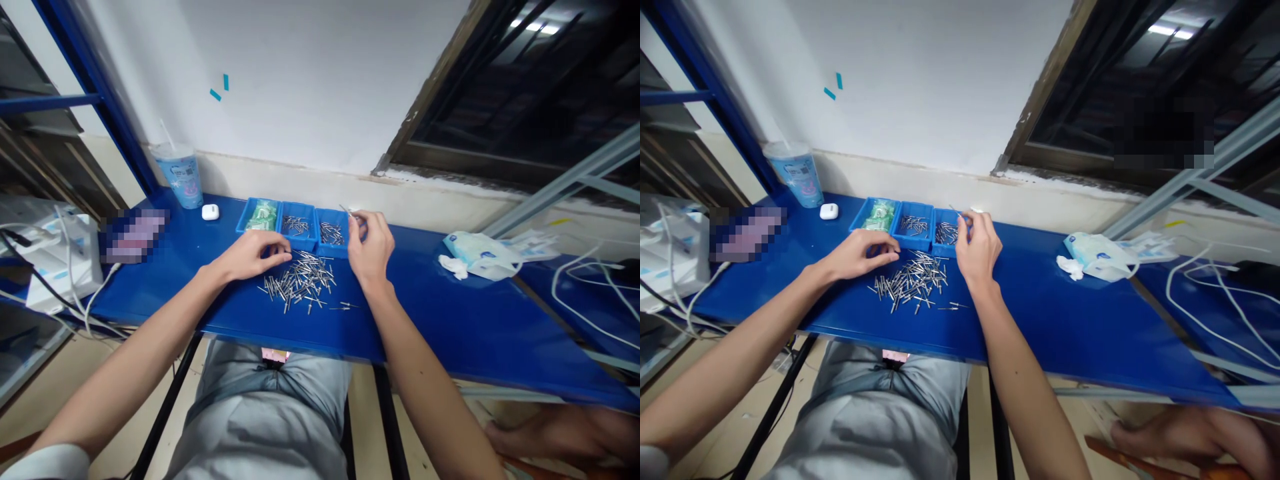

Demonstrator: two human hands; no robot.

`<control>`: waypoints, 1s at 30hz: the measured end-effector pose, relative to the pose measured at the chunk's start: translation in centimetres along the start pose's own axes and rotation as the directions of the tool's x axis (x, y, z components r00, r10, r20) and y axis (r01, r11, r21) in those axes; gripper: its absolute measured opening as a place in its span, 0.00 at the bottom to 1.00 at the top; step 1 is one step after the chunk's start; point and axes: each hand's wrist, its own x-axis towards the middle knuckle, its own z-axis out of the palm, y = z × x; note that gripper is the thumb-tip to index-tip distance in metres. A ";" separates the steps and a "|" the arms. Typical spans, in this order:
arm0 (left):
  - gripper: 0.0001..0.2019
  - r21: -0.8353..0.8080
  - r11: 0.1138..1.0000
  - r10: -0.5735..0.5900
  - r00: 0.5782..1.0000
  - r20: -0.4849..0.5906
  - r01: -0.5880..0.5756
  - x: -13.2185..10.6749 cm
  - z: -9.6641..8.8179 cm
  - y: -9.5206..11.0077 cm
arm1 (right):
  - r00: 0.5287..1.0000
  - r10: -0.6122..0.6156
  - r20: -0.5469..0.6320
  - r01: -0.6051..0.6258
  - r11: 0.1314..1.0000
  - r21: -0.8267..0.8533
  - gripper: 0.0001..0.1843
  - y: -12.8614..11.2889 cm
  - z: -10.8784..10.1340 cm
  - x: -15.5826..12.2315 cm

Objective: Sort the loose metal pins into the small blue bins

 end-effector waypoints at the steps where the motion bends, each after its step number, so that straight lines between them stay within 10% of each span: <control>1: 0.16 0.027 0.999 0.045 0.999 0.026 -0.045 0.0 0.3 0.5 | 1.000 0.018 0.017 -0.017 0.999 -0.030 0.10 0.3 0.1 0.1; 10: 0.43 0.264 0.901 0.251 0.910 0.329 -0.344 -1.2 4.6 2.4 | 0.998 -0.012 0.066 0.010 1.000 0.026 0.09 0.2 0.6 0.1; 24: 0.31 0.322 0.777 0.459 0.837 0.297 -0.541 3.3 5.4 1.1 | 0.999 -0.004 0.049 0.002 0.999 0.043 0.08 0.2 0.5 0.3; 30: 0.26 0.340 0.729 0.513 0.803 0.303 -0.594 3.9 6.7 4.1 | 1.000 0.010 -0.020 -0.009 1.000 0.019 0.09 0.8 0.2 0.6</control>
